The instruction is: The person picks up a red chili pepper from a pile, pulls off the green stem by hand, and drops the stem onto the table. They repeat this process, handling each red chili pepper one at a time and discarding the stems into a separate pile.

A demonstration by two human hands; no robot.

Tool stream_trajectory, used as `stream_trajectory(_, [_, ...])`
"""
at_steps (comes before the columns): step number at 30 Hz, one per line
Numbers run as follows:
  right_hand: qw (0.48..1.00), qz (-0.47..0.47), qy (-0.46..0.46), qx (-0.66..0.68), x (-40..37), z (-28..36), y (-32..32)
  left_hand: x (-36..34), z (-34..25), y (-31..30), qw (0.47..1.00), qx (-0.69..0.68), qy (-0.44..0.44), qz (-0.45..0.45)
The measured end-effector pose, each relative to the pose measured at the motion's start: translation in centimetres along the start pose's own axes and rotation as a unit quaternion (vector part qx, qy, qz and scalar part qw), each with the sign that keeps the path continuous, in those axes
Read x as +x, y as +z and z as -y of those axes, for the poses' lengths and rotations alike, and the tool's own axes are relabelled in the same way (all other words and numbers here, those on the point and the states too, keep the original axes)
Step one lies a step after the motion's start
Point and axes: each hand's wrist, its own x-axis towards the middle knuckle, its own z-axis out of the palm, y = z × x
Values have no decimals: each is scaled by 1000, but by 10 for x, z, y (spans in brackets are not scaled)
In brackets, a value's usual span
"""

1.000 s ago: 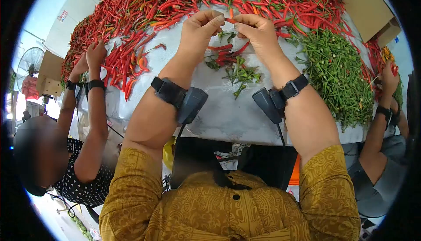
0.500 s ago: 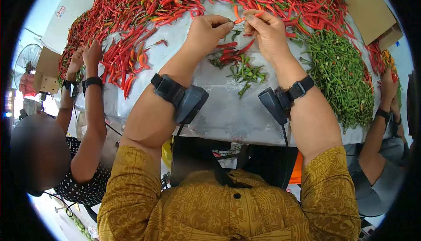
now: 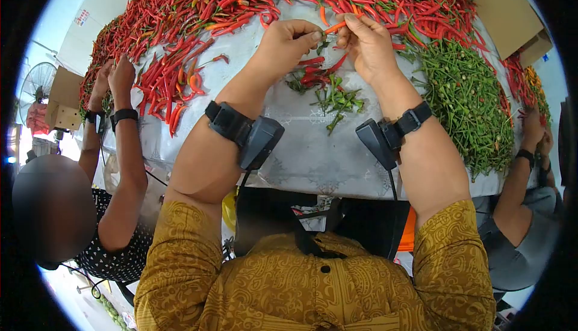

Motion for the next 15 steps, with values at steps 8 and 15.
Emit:
stream_trajectory(8, [1000,1,8,22,0,0,0,-1,-2,-1,999,-41,4,15])
stream_trajectory(15, [999,-8,18,40,-1,2,3,-3,-8,-3,998,-49,1,25])
